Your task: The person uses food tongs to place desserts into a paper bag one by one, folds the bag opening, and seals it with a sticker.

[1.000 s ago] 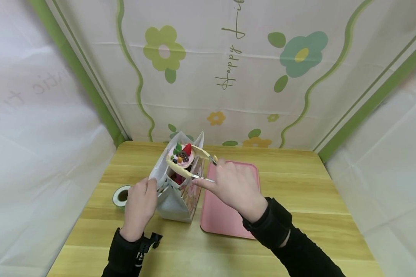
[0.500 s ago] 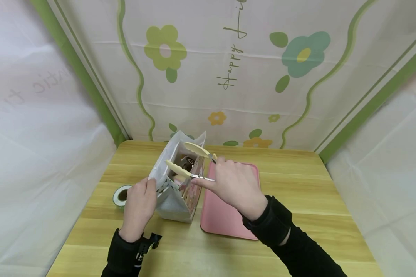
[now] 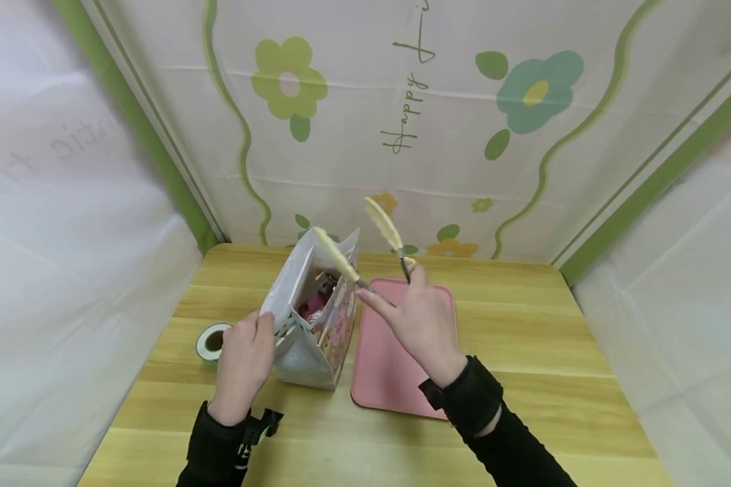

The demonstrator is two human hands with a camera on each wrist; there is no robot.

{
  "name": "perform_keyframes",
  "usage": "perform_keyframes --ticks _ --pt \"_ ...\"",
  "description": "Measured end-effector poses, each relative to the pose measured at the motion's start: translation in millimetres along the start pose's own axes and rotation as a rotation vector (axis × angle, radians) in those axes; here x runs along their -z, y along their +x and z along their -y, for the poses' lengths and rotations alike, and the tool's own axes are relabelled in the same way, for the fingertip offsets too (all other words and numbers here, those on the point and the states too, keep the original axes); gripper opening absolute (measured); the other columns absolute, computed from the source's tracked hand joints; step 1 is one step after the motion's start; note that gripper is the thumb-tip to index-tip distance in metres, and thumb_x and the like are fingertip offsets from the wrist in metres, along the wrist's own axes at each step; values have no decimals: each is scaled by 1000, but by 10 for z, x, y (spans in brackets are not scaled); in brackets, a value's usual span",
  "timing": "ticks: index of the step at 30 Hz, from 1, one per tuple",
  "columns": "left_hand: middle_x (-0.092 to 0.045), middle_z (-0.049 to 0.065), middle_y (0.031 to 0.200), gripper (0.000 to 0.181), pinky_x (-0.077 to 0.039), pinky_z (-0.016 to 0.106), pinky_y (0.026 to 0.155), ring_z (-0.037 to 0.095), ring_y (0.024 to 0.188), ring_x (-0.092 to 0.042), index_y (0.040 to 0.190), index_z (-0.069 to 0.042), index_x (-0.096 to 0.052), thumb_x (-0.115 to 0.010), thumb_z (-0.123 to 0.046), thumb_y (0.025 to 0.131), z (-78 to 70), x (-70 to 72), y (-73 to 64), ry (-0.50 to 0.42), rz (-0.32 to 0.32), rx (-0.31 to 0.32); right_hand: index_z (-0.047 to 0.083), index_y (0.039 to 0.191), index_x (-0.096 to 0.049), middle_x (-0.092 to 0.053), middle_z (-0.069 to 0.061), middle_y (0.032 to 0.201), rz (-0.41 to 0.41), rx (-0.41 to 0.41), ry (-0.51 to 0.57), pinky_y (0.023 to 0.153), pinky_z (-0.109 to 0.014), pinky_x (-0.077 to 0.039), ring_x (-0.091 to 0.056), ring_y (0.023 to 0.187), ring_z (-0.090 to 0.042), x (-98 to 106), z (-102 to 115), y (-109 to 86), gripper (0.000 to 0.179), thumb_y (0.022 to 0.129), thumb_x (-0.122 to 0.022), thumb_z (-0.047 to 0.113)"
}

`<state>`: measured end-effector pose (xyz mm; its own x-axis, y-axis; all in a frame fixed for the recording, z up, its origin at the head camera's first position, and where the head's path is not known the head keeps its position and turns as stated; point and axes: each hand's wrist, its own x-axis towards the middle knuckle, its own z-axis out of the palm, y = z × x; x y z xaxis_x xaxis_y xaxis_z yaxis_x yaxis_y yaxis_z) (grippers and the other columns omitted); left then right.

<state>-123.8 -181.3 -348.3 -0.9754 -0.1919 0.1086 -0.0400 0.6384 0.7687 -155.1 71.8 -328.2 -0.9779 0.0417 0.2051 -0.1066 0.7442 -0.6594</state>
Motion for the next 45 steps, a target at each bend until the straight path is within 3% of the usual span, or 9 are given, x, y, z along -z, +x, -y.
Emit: perform_keyframes --ticks 7,10,13,18,20,28,33,37,45 --pt "-41 10 60 43 -32 33 44 23 47 -39 77 -2 -55 -33 -26 106 -4 8 -4 -4 6 9 3 138 -32 -48 -18 98 -93 -200 350 65 -40 -38 -48 75 -27 -324 -586 1 94 80 -66 68" --pt "-41 10 60 44 -32 32 44 22 47 -39 76 -2 -54 -33 -26 106 -8 8 -5 -6 5 11 0 149 -18 -44 -28 127 -68 -259 412 85 -46 -43 -53 105 -34 -485 -799 -78 98 87 -66 58" --pt "-41 10 60 43 -32 32 44 22 47 -40 76 -2 -54 -33 -26 105 -11 6 -4 -6 4 10 -5 152 -3 -25 -34 149 -16 -338 411 100 -52 -38 -39 131 -38 -643 -980 -161 102 92 -68 46" --pt "-42 10 61 44 -32 33 45 23 48 -40 75 -3 -54 -32 -27 105 -14 5 1 3 1 2 -14 148 -3 -33 -42 139 54 -443 341 91 -51 -46 -49 119 -45 -854 -1224 -256 99 93 -69 37" --pt "-42 11 61 44 -32 33 45 23 48 -40 74 -3 -53 -32 -27 105 -15 4 0 4 0 1 -15 148 -3 -39 -44 131 71 -457 327 78 -52 -52 -59 101 -48 -915 -1295 -287 99 93 -68 36" --pt "-43 11 62 43 -33 33 45 23 49 -40 76 -3 -55 -33 -25 105 -12 -9 -2 -1 2 2 -22 144 -7 -47 -48 119 103 -409 113 79 -49 -51 -59 102 -48 -1086 -1529 -279 93 96 -66 32" --pt "-42 10 60 43 -32 33 44 22 48 -40 73 -3 -53 -33 -25 105 -11 -19 -1 5 0 -1 -20 145 -8 -61 -33 90 207 -455 3 49 -37 -46 -62 62 -30 -1063 -1585 -270 101 94 -60 51" --pt "-42 10 60 42 -32 33 43 22 47 -39 73 -3 -53 -34 -24 105 -17 -30 3 6 5 -5 -19 146 -1 -56 -11 60 302 -464 -136 39 -35 -38 -53 42 -22 -1031 -1603 -274 114 90 -59 62" --pt "-46 12 66 41 -34 33 45 23 50 -42 86 -1 -60 -33 -26 106 -9 -1 -5 3 36 17 -22 143 4 -55 -11 58 388 -483 -266 43 -36 -39 -55 48 -25 -1031 -1658 -232 120 89 -57 66"
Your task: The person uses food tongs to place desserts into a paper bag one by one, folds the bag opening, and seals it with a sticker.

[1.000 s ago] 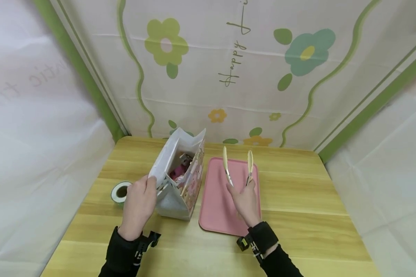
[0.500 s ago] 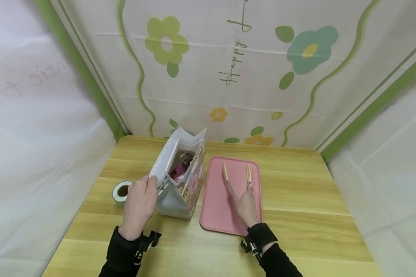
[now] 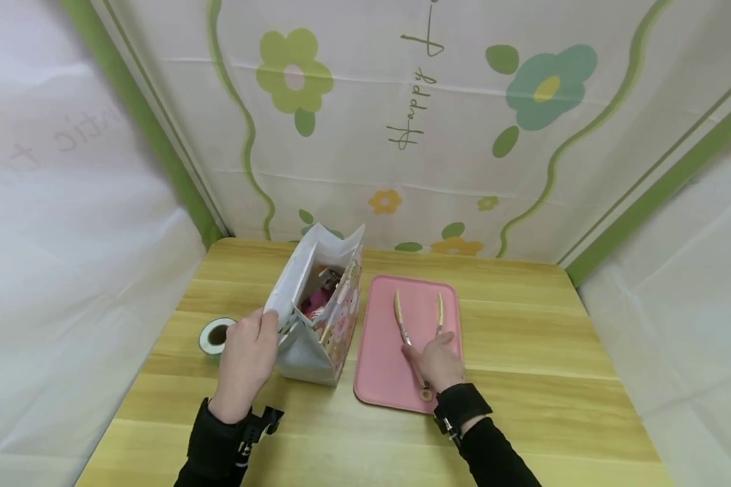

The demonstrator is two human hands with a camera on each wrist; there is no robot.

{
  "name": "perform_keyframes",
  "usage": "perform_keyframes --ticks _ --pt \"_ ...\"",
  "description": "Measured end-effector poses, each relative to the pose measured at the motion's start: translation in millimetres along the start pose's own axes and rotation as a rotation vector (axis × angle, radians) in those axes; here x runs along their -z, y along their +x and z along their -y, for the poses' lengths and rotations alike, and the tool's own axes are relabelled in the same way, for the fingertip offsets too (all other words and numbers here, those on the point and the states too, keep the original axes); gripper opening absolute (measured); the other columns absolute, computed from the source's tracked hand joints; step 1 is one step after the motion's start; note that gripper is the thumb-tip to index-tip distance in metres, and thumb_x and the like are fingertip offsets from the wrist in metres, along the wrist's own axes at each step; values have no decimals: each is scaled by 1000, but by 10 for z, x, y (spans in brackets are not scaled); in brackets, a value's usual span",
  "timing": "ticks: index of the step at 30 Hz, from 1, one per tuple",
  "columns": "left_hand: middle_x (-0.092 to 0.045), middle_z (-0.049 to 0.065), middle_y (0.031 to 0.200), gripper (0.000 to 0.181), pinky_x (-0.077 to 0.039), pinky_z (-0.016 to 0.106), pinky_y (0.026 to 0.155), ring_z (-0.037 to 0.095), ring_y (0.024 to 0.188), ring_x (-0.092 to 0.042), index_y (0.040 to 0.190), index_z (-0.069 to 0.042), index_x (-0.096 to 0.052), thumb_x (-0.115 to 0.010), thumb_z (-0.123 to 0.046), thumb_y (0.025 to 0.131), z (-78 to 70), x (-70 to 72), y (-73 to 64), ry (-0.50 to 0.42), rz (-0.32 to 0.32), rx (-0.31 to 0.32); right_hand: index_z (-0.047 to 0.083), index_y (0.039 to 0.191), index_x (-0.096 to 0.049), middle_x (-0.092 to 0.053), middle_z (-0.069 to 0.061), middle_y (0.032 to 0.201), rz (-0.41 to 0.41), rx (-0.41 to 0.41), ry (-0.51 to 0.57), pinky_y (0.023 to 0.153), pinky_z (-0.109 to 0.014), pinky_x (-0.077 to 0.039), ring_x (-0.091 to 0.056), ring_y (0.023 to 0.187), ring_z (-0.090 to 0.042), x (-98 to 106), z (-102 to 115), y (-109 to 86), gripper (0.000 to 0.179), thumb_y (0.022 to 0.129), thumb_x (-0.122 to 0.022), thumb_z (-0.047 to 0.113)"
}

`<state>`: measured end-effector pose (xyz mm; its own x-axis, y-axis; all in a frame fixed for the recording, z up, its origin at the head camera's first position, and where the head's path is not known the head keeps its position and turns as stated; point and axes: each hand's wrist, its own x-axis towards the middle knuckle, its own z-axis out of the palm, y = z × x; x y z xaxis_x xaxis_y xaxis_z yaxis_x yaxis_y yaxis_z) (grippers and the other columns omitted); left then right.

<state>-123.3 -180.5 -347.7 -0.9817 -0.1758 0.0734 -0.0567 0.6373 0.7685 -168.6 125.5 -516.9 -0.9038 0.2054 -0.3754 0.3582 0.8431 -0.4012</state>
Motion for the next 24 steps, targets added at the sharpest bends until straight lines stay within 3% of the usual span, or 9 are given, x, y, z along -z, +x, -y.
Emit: perform_keyframes --ticks 6,13,17,19,21,23,24 --pt "-48 13 68 41 -34 34 45 23 51 -42 91 0 -62 -34 -26 105 -10 5 -4 -2 12 -6 -23 143 -2 -56 -14 62 51 -10 -14 46 -36 -40 -57 52 -27 62 -133 117 119 88 -56 68" --pt "-43 9 63 43 -31 32 45 21 50 -39 83 -2 -58 -33 -28 106 15 -11 -9 8 8 -43 -26 141 -8 -56 -11 58 54 13 -17 41 -33 -37 -55 45 -23 137 -228 174 121 86 -59 69" --pt "-35 8 63 55 -30 33 51 22 52 -36 78 -2 -52 -29 -42 107 57 -36 -12 -18 37 -50 -26 135 -27 -61 -18 69 -14 34 -56 42 -36 -40 -58 52 -25 241 -188 147 110 89 -51 71" --pt "-38 8 67 60 -35 35 57 23 60 -42 83 0 -54 -24 -47 107 79 -61 -23 -44 60 -59 -22 132 -35 -63 -22 80 -83 67 -67 46 -39 -43 -60 58 -27 328 -117 109 103 91 -43 72" --pt "-38 11 71 61 -35 38 61 25 65 -42 90 3 -53 -20 -46 108 106 -107 -39 -94 102 -93 -16 135 -40 -63 -25 95 -162 137 -10 55 -43 -48 -62 71 -29 424 9 45 96 94 -38 70" --pt "-53 22 94 63 -43 46 79 33 90 -54 116 9 -53 -16 -41 109 132 -172 -59 -147 161 -166 -9 139 -42 -63 -23 102 -188 233 125 66 -45 -50 -63 82 -30 521 179 -52 89 96 -36 68" --pt "-54 29 114 64 -41 50 90 36 107 -53 130 11 -46 -14 -40 109 141 -205 -73 -176 193 -197 -7 143 -40 -63 -21 106 -176 289 218 72 -47 -50 -62 87 -32 569 277 -113 86 97 -37 66"
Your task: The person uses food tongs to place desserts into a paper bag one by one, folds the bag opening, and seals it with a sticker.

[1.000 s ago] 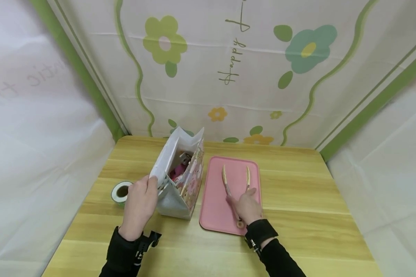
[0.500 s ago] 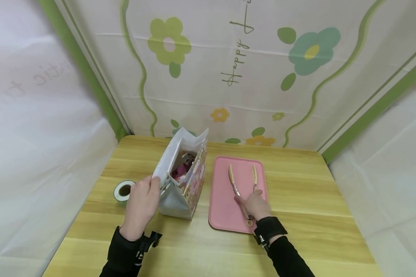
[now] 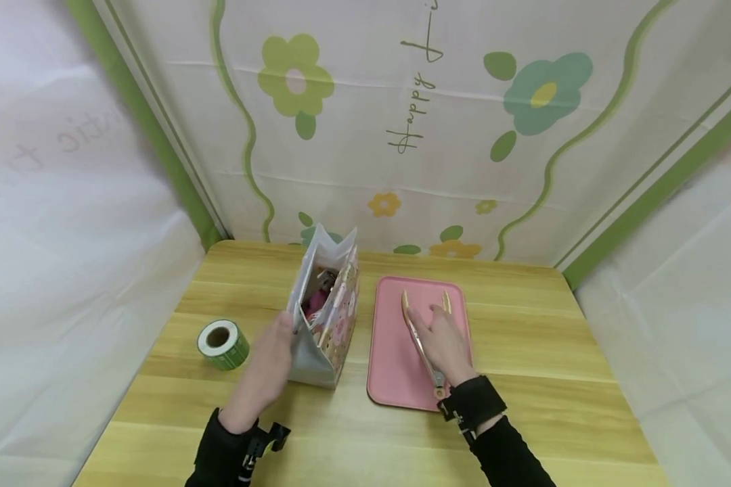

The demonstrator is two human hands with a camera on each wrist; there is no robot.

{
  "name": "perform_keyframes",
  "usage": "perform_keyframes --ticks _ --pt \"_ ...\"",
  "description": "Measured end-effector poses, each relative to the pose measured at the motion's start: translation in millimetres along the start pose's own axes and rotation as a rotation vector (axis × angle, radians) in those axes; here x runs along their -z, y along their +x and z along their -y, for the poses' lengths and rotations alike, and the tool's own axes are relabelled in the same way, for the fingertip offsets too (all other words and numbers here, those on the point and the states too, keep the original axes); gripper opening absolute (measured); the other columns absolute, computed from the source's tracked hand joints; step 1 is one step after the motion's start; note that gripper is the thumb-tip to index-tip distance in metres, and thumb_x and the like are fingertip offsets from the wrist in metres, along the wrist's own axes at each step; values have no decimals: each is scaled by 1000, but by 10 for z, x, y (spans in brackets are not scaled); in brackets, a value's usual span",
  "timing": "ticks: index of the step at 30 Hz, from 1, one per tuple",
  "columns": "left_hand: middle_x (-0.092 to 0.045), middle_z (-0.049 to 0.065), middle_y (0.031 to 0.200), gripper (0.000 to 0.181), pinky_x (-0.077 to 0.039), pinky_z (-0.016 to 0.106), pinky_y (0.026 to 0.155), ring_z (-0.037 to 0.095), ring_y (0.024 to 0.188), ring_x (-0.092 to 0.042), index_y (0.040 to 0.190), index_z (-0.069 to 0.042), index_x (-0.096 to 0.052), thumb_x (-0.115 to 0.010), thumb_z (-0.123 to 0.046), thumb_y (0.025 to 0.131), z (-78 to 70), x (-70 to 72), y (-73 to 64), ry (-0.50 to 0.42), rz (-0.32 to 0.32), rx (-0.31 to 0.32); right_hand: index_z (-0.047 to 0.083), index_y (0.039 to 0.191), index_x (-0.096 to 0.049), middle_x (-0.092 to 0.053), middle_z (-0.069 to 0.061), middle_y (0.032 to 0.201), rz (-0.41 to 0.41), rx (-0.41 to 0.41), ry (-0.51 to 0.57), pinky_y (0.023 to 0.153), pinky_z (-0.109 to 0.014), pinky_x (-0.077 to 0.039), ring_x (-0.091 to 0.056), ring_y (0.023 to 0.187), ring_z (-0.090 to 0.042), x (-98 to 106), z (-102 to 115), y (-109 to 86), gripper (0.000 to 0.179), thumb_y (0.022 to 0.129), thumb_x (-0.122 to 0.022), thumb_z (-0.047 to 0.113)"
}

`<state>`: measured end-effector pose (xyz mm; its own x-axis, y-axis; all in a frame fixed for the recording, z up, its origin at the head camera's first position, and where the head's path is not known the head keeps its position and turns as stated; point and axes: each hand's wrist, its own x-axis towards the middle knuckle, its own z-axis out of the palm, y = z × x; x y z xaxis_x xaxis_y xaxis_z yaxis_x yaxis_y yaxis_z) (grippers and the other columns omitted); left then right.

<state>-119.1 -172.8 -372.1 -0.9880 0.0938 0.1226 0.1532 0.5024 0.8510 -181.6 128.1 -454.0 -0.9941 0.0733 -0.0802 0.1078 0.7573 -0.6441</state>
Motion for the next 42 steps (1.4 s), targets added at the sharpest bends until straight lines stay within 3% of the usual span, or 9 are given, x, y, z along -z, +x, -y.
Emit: perform_keyframes --ticks 4,10,19,26,29,34,37,39,42 --pt "-2 19 160 67 -8 54 113 33 145 -6 155 -1 1 -5 -46 106 13 -122 -48 -141 103 -64 2 151 -32 -51 -19 134 100 166 374 96 -51 -41 -50 121 -32 76 454 -132 75 101 -40 57" --pt "6 8 162 74 1 56 112 28 147 2 157 -14 7 10 -57 97 -48 -217 -63 -335 130 -85 9 158 -8 -11 -10 162 393 310 719 113 -49 -14 -12 146 -24 13 856 -265 75 104 -36 52" --pt "10 12 162 91 6 59 110 30 146 9 157 -7 -1 24 -61 87 -37 -228 -29 -645 328 -62 22 159 -5 -9 0 162 557 417 732 112 -44 -23 -14 145 -18 -215 1000 -254 101 87 -61 65" --pt "6 19 161 99 3 64 108 36 146 7 155 0 -4 24 -64 85 4 -91 22 -788 465 -61 8 156 -20 -26 -13 157 489 595 722 104 -43 -37 -35 137 -30 -217 1161 -252 87 87 -73 2" --pt "-17 25 158 104 -13 63 109 41 144 -14 152 7 -21 21 -64 88 79 -29 59 -800 403 -60 -4 151 -28 -37 -21 148 453 622 678 98 -42 -43 -44 130 -33 -198 1195 -253 76 84 -62 -14" --pt "-55 27 130 90 -43 51 96 39 118 -54 132 7 -54 1 -58 101 480 12 188 -722 87 -172 6 152 -36 -37 -12 151 436 597 556 99 -42 -40 -42 131 -26 -257 1069 -137 77 79 -53 -16" --pt "-54 25 130 73 -41 48 97 34 117 -52 132 5 -53 -7 -46 107 494 104 250 -564 -90 -179 12 151 -39 -38 -8 152 447 575 503 100 -45 -38 -41 132 -25 -233 982 -81 77 79 -53 -12" --pt "-49 28 135 64 -36 53 99 38 122 -47 137 8 -46 -9 -36 109 237 248 247 -406 -163 -141 9 150 -40 -42 -12 149 481 570 517 100 -48 -37 -42 131 -27 -184 943 -57 73 80 -51 -12" --pt "-36 25 148 56 -27 55 107 38 133 -35 148 6 -31 -13 -31 110 293 346 357 -230 -185 -141 2 148 -42 -48 -17 142 541 561 533 97 -46 -39 -46 125 -29 -109 890 -20 65 84 -48 -11"
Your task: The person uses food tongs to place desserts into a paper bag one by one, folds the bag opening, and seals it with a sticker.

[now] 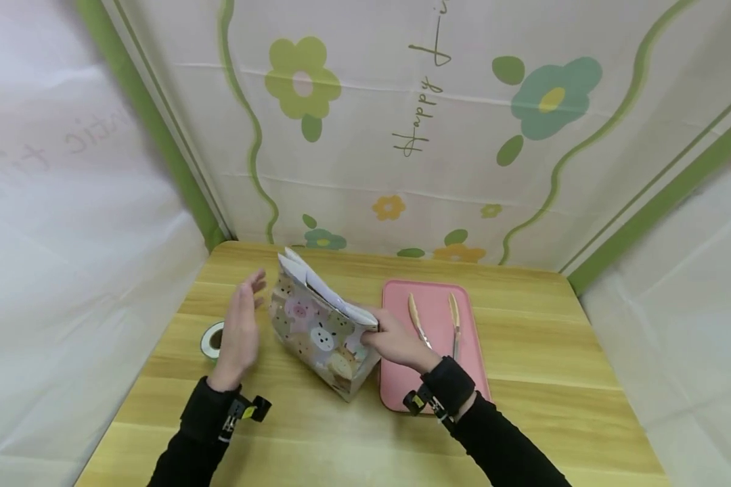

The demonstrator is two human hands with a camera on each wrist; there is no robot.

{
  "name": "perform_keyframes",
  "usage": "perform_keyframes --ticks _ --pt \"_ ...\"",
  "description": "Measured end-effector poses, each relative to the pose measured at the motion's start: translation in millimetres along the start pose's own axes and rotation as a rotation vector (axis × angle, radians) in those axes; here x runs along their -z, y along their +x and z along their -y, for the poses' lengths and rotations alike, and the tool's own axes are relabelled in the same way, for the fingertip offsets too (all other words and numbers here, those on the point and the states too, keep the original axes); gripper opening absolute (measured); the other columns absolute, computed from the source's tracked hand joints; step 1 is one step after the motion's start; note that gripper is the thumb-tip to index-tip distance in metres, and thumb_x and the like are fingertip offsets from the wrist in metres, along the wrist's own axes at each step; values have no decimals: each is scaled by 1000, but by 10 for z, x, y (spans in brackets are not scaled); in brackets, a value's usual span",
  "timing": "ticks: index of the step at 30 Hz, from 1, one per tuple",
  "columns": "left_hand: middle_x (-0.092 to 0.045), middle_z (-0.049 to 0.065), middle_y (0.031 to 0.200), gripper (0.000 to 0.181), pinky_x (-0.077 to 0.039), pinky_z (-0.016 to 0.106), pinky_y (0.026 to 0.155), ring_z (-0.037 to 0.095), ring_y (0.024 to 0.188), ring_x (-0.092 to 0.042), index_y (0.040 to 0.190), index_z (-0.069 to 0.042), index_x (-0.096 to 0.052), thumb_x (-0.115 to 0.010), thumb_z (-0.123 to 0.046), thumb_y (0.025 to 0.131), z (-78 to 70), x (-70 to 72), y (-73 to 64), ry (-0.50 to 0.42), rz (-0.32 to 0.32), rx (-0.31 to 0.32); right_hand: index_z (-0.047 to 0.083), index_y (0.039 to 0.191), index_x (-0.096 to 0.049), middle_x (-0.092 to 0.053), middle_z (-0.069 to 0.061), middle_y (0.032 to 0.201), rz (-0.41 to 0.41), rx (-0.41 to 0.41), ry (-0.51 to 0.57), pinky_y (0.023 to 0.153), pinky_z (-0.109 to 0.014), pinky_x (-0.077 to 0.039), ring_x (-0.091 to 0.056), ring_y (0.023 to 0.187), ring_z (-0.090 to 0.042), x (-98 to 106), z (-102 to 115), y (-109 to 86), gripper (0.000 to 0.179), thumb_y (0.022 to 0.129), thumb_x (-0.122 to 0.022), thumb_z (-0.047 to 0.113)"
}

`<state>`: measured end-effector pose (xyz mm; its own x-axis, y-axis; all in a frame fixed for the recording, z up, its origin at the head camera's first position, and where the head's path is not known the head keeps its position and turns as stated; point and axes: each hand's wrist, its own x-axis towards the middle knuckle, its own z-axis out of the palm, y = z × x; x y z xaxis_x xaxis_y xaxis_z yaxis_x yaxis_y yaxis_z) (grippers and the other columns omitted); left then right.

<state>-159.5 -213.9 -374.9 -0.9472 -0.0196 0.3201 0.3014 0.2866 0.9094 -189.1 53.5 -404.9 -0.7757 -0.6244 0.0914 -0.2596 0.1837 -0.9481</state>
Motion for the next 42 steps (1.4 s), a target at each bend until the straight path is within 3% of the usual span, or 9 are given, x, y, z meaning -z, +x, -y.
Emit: perform_keyframes --ticks 2,7,14,19,26,30,32,36,42 --pt "-26 21 155 54 -19 55 110 36 140 -26 154 1 -19 -17 -31 110 64 47 74 60 45 -18 -1 146 -42 -49 -19 141 25 -24 18 96 -45 -40 -48 124 -30 66 2 -23 59 88 -46 -9" --pt "-9 9 162 58 -13 42 114 23 146 -11 158 -16 -3 -32 -30 109 187 121 188 3 213 3 -1 144 -46 -50 -19 140 42 -61 -35 98 -49 -41 -48 125 -31 219 14 -36 46 97 -46 -2" --pt "-44 15 142 46 -36 24 100 24 129 -43 152 -9 -34 -40 -18 108 251 171 171 -38 247 -20 2 133 -60 -61 -12 129 -4 -19 -124 97 -46 -44 -57 118 -25 411 -73 -6 32 102 -51 6" --pt "-61 11 127 36 -38 33 99 20 117 -54 129 -4 -62 -34 -12 109 270 172 142 0 258 -104 9 136 -60 -62 -3 129 26 31 -184 97 -39 -45 -58 117 -17 496 -130 14 35 102 -50 4" --pt "-60 8 130 27 -38 34 99 27 126 -49 118 -10 -72 -48 -9 104 305 193 131 56 331 -117 14 150 -41 -45 4 146 243 -12 -238 105 -45 -34 -40 133 -15 690 -46 -91 71 88 -74 24" --pt "-57 5 134 26 -38 47 100 26 128 -46 124 -15 -70 -58 -13 100 314 213 127 97 375 -114 13 151 -38 -38 -3 153 227 -122 -77 110 -49 -24 -34 139 -22 749 68 -122 58 102 -50 42" --pt "-55 6 137 32 -36 55 100 28 129 -45 129 -15 -66 -63 -16 98 313 211 126 155 391 -129 10 150 -40 -39 -8 152 171 -135 -94 110 -50 -25 -36 138 -25 722 111 -102 57 105 -39 45" --pt "-52 9 140 51 -31 61 101 33 130 -44 138 -14 -57 -70 -32 92 293 167 120 353 415 -173 6 147 -43 -50 -11 142 109 -115 -359 102 -47 -38 -50 125 -26 569 157 -30 61 100 -54 44" --pt "-61 13 127 61 -13 65 108 35 121 -51 131 -8 -62 -78 -42 83 271 -2 140 667 369 -308 9 135 -58 -61 -6 126 75 -86 -889 105 -62 -23 -54 116 -23 262 260 96 60 88 -72 45"
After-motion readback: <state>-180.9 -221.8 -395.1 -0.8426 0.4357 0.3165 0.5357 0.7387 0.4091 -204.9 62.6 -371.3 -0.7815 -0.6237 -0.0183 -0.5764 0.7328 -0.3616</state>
